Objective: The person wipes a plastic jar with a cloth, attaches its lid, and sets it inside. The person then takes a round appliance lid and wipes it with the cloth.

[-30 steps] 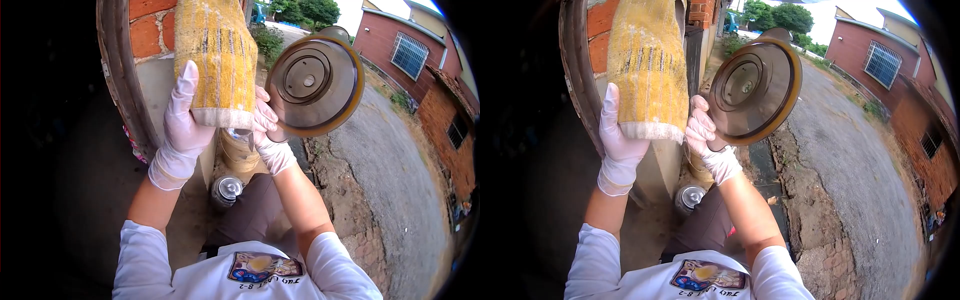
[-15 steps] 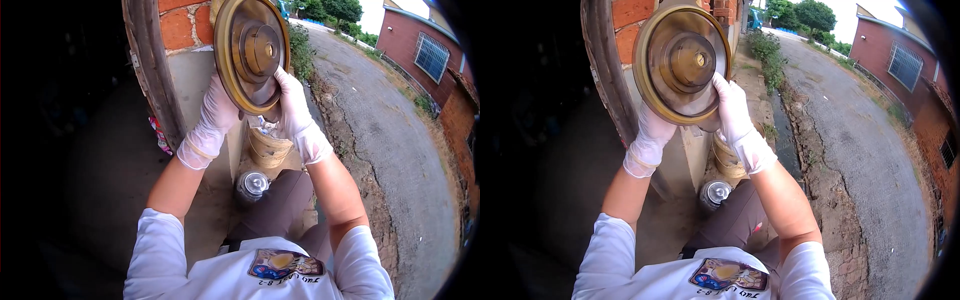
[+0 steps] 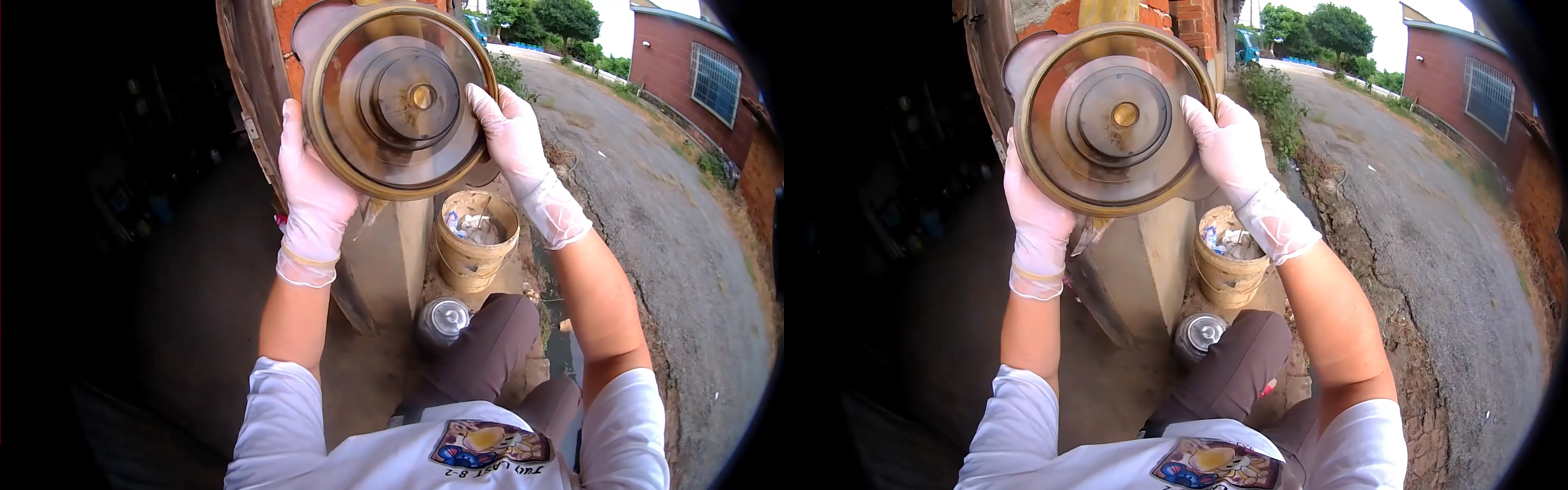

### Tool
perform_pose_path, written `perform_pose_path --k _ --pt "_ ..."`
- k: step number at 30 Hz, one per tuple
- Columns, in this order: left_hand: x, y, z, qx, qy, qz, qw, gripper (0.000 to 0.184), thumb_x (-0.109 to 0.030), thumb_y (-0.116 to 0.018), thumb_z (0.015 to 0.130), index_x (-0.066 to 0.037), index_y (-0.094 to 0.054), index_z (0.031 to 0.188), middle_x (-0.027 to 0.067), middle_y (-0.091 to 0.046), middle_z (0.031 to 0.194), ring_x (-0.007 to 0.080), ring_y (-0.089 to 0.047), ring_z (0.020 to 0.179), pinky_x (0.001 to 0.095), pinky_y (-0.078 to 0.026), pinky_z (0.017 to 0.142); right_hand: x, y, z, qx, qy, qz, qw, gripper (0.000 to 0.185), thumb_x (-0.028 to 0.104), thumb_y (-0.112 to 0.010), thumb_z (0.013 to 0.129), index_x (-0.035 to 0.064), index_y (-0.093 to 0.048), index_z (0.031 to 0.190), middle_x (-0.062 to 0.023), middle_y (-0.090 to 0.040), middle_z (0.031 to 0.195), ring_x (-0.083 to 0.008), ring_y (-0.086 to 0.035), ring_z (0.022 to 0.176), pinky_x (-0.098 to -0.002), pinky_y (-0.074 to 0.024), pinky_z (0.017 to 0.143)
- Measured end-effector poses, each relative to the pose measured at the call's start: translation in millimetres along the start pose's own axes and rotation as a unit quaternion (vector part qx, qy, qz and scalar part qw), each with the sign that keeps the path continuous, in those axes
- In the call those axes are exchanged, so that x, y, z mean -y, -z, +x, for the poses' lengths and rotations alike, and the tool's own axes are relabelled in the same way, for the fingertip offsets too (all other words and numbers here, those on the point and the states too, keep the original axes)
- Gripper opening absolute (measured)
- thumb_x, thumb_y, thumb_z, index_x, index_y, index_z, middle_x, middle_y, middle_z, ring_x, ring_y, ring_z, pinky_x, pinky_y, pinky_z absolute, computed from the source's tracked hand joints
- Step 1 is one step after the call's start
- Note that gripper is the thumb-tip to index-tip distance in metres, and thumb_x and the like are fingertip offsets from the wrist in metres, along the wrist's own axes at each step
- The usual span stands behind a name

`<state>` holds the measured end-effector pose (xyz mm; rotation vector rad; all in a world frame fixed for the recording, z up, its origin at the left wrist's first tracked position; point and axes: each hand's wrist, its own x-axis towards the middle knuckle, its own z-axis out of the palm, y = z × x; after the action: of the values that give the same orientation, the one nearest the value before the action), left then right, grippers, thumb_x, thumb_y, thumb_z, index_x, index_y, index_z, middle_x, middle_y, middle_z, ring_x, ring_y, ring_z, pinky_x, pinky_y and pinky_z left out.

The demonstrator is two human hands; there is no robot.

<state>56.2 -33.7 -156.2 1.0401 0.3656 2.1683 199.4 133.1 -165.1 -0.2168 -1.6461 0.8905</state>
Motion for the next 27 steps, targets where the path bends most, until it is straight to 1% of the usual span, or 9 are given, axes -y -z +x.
perform_pose_path --k 1,6,8,14,16,19,21,23,27 --pt "-3 11 6 0.035 0.049 -0.067 0.996 0.061 -0.052 -0.041 0.098 -0.008 -0.045 0.139 0.0121 -0.050 0.140 0.0291 -0.046 0.128 0.0449 -0.031 0.111 4 1 0 0.007 -0.014 0.003 1.000 0.031 0.026 -0.062 0.095 -0.0026 -0.064 0.106 -0.0061 -0.069 0.089 -0.0093 -0.059 0.078 -0.0278 -0.0495 0.075" --pt "12 -1 11 0.039 -0.090 0.017 0.995 0.049 -0.039 -0.035 0.103 -0.006 -0.044 0.139 0.0110 -0.051 0.137 0.0257 -0.048 0.127 0.0407 -0.035 0.110 0 -4 -4 0.001 -0.002 0.003 1.000 0.033 0.029 -0.061 0.096 -0.0027 -0.063 0.106 -0.0105 -0.070 0.088 -0.0136 -0.061 0.078 -0.0304 -0.0494 0.075" --pt "20 -9 9 0.060 -0.089 0.045 0.993 0.052 -0.042 -0.033 0.103 -0.007 -0.039 0.142 0.0107 -0.047 0.141 0.0247 -0.045 0.129 0.0399 -0.034 0.111 0 -7 -14 -0.011 0.007 -0.015 1.000 0.036 0.032 -0.061 0.095 -0.0030 -0.062 0.105 -0.0145 -0.069 0.088 -0.0188 -0.063 0.077 -0.0335 -0.0494 0.075" --pt "31 8 1 0.147 -0.070 0.184 0.969 0.059 -0.048 -0.028 0.104 -0.009 -0.030 0.147 0.0101 -0.038 0.148 0.0228 -0.039 0.134 0.0387 -0.031 0.113 8 9 -18 -0.028 0.015 -0.033 0.999 0.034 0.030 -0.061 0.095 -0.0021 -0.063 0.106 -0.0154 -0.069 0.090 -0.0206 -0.065 0.080 -0.0342 -0.0496 0.076" --pt "34 14 0 0.086 0.017 0.129 0.988 0.058 -0.048 -0.030 0.103 -0.008 -0.035 0.145 0.0103 -0.041 0.146 0.0245 -0.043 0.131 0.0403 -0.032 0.113 9 17 -14 -0.040 0.033 -0.104 0.993 0.035 0.032 -0.062 0.093 -0.0006 -0.064 0.104 -0.0186 -0.068 0.086 -0.0273 -0.066 0.078 -0.0352 -0.0504 0.074" --pt "32 32 12 0.063 0.025 0.026 0.997 0.049 -0.039 -0.042 0.102 -0.006 -0.043 0.139 0.0094 -0.048 0.140 0.0256 -0.048 0.125 0.0401 -0.036 0.109 8 24 -13 -0.054 0.046 -0.179 0.981 0.034 0.034 -0.063 0.091 0.0013 -0.065 0.099 -0.0199 -0.066 0.080 -0.0327 -0.066 0.073 -0.0372 -0.0506 0.068" --pt "31 39 13 -0.010 0.073 -0.022 0.997 0.049 -0.041 -0.040 0.102 -0.008 -0.046 0.137 0.0084 -0.053 0.137 0.0249 -0.050 0.124 0.0416 -0.037 0.108 9 31 -14 -0.067 0.050 -0.211 0.974 0.032 0.034 -0.063 0.090 0.0022 -0.065 0.097 -0.0196 -0.065 0.076 -0.0343 -0.065 0.070 -0.0385 -0.0504 0.066" --pt "31 47 14 -0.058 0.035 0.002 0.998 0.050 -0.041 -0.040 0.102 -0.008 -0.046 0.139 0.0083 -0.052 0.137 0.0253 -0.048 0.126 0.0413 -0.036 0.109 10 41 -18 -0.085 0.041 -0.249 0.964 0.031 0.033 -0.063 0.090 0.0031 -0.065 0.095 -0.0187 -0.064 0.074 -0.0350 -0.064 0.068 -0.0398 -0.0499 0.063" --pt "40 86 15 0.005 0.046 0.066 0.997 0.057 -0.044 -0.039 0.102 -0.006 -0.037 0.144 0.0120 -0.047 0.143 0.0269 -0.045 0.130 0.0441 -0.032 0.111 -14 71 -24 -0.114 0.068 -0.301 0.944 0.029 0.033 -0.063 0.090 0.0047 -0.064 0.095 -0.0184 -0.064 0.072 -0.0356 -0.064 0.068 -0.0412 -0.0496 0.062"
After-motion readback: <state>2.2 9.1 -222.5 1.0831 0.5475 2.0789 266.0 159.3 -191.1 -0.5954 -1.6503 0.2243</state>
